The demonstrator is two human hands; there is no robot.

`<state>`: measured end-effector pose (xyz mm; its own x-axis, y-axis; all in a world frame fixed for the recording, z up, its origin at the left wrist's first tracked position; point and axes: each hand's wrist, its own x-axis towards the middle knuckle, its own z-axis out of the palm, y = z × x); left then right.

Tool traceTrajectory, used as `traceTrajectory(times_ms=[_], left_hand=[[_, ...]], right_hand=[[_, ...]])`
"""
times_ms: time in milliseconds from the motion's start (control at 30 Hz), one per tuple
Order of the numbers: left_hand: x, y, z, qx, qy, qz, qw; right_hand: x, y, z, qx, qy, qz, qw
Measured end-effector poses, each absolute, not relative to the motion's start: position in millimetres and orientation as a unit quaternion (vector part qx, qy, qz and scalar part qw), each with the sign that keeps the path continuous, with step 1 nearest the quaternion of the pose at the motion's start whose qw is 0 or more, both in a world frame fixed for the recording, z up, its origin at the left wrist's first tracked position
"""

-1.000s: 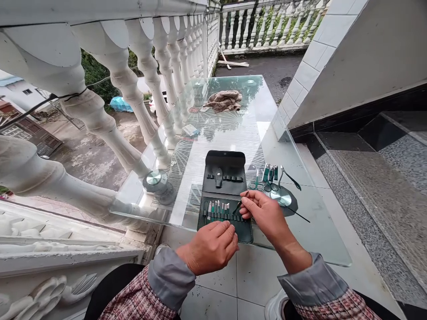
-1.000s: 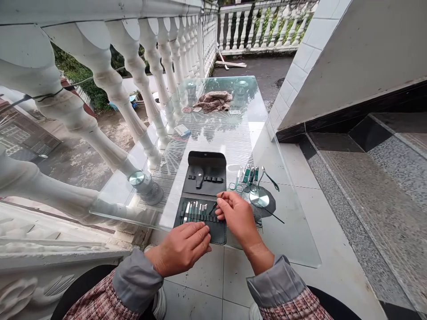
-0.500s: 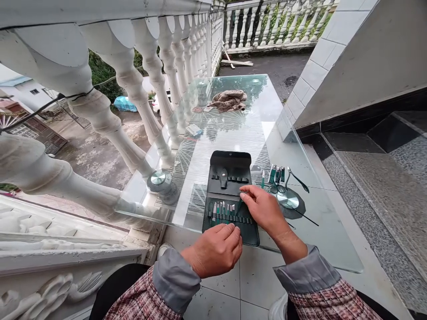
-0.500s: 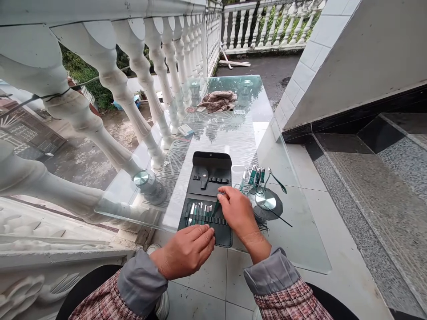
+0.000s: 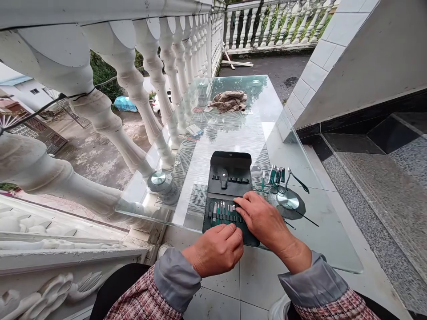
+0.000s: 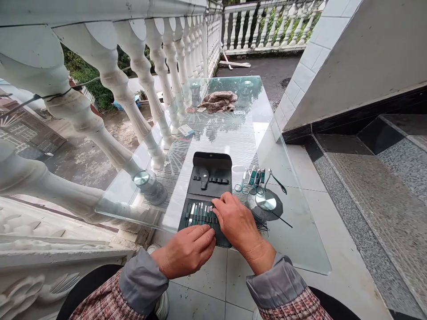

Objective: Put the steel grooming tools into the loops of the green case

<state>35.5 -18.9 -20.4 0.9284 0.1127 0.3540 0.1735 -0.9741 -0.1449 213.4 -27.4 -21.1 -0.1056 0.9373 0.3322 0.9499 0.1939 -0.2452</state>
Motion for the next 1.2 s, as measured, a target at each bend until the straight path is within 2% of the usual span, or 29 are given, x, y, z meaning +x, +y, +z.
traceTrajectory(times_ms=[100, 267, 467, 600, 733, 867, 1033, 1200], left_hand=[[35.7, -18.3, -19.2, -0.972, -0.067, -0.198, 0.105], [36.5, -17.8, -22.5, -0.967, -0.061, -0.217, 0.115], [37.3, -18.7, -23.5, -0.967, -0.051, -0.223, 0.115], [37.6, -19.1, -21.4, -0.965, -0.04, -0.23, 0.12], [36.6, -19.8, -18.7, -0.964, -0.035, -0.233, 0.126], [34.6, -20.9, -15.4, -0.965, -0.02, -0.228, 0.129], [35.8, -21.4, -13.3, -0.961, -0.014, -0.245, 0.125], [39.4, -21.0, -15.2, -0.965, 0.0, -0.228, 0.131]], right_hand=[[215.9, -31.3, -22.0, -0.627, -0.748, 0.007, 0.219], [224.0, -33.6, -24.6, -0.632, -0.72, 0.024, 0.287], [219.5, -40.0, -26.2, -0.625, -0.744, 0.009, 0.237], [217.2, -41.4, -27.3, -0.618, -0.749, 0.021, 0.238], [227.2, -42.1, -19.5, -0.615, -0.718, 0.047, 0.324], [254.3, -47.6, -5.1, -0.696, -0.594, 0.023, 0.403], [288.2, -61.0, -5.5, -0.779, -0.502, 0.067, 0.369], [296.2, -74.4, -18.0, -0.788, -0.557, 0.048, 0.256]])
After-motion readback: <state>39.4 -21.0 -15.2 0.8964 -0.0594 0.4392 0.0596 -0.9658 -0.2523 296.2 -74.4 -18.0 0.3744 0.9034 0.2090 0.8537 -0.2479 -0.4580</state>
